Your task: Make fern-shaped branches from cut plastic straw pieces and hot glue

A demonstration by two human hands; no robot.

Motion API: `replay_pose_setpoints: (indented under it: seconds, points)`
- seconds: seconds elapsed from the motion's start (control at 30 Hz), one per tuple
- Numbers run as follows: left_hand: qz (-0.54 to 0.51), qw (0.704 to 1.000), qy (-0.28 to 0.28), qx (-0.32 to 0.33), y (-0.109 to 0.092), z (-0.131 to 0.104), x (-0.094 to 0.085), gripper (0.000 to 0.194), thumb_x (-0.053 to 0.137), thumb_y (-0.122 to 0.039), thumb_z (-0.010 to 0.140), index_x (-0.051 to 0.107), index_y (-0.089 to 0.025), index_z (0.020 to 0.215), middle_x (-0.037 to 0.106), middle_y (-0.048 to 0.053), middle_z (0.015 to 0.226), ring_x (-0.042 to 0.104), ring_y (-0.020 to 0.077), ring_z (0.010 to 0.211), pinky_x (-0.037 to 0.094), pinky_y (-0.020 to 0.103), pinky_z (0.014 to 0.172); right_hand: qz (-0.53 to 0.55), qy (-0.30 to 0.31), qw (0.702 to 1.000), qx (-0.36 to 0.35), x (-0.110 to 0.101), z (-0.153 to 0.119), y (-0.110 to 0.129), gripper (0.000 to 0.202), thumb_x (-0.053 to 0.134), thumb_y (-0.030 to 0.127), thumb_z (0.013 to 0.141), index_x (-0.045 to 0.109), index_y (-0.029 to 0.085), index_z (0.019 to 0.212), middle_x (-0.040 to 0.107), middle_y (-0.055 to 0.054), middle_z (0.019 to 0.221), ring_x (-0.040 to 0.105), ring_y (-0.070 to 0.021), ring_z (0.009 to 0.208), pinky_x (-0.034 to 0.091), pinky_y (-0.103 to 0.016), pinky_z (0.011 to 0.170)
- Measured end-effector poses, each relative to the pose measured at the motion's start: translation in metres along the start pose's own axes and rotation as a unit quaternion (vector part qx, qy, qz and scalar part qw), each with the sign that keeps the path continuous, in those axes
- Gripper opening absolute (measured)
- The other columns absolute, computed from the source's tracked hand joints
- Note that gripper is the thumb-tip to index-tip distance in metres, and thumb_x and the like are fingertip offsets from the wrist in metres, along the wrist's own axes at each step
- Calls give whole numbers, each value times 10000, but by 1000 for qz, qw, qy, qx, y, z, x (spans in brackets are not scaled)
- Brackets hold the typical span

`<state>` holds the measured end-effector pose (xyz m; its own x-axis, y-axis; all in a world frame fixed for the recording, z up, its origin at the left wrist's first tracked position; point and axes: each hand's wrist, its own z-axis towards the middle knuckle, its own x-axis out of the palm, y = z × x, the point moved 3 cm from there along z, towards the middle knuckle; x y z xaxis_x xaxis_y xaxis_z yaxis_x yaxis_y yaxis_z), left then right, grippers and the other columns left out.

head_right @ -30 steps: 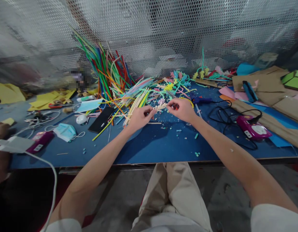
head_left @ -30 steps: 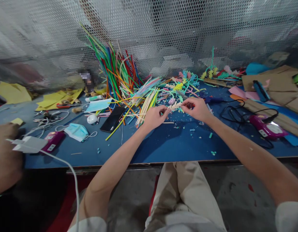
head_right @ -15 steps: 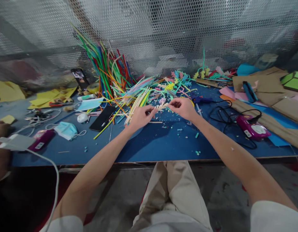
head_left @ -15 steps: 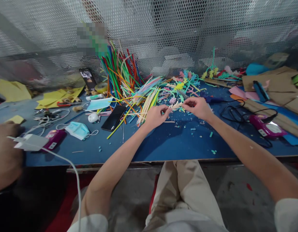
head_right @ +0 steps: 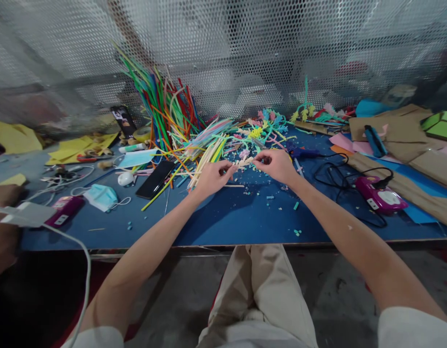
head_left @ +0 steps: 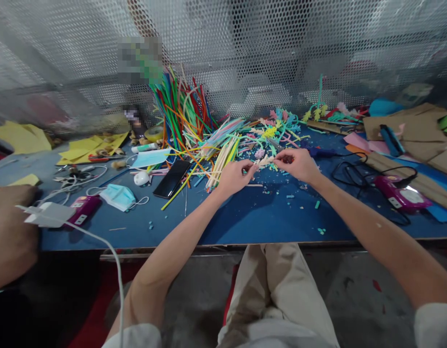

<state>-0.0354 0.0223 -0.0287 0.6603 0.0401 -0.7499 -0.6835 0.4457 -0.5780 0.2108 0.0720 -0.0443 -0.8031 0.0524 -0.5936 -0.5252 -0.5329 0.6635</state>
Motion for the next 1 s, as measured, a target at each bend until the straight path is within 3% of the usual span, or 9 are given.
replay_pose_setpoints:
  seconds: [0.33, 0.77, 1.0]
  points:
    - [38, 999, -22, -1, 4, 2, 3, 398, 546, -470, 1096, 798, -207, 934, 805, 39, 817, 632, 192, 640, 410, 341, 678, 8, -13, 1000, -19, 0, -1, 1, 292, 782, 511, 909, 807, 223, 867, 778, -63, 777, 651, -207, 650, 506, -364, 649]
    - [92, 995, -40, 14, 2, 0, 3, 324, 595, -423, 1113, 844, -226, 1046, 849, 51, 951, 747, 241, 788, 451, 344, 682, 7, -6, 999, -51, 1, 0, 0, 258, 716, 465, 979, 840, 251, 906, 825, -50, 876, 690, -229, 718, 511, -379, 675]
    - [83, 996, -27, 12, 10, 3, 5, 291, 642, -425, 1125, 859, -243, 1062, 849, 16, 905, 777, 226, 818, 474, 319, 700, -5, -44, 995, -88, -4, 2, -2, 203, 724, 431, 963, 810, 265, 883, 843, -55, 932, 765, -286, 894, 597, -446, 900]
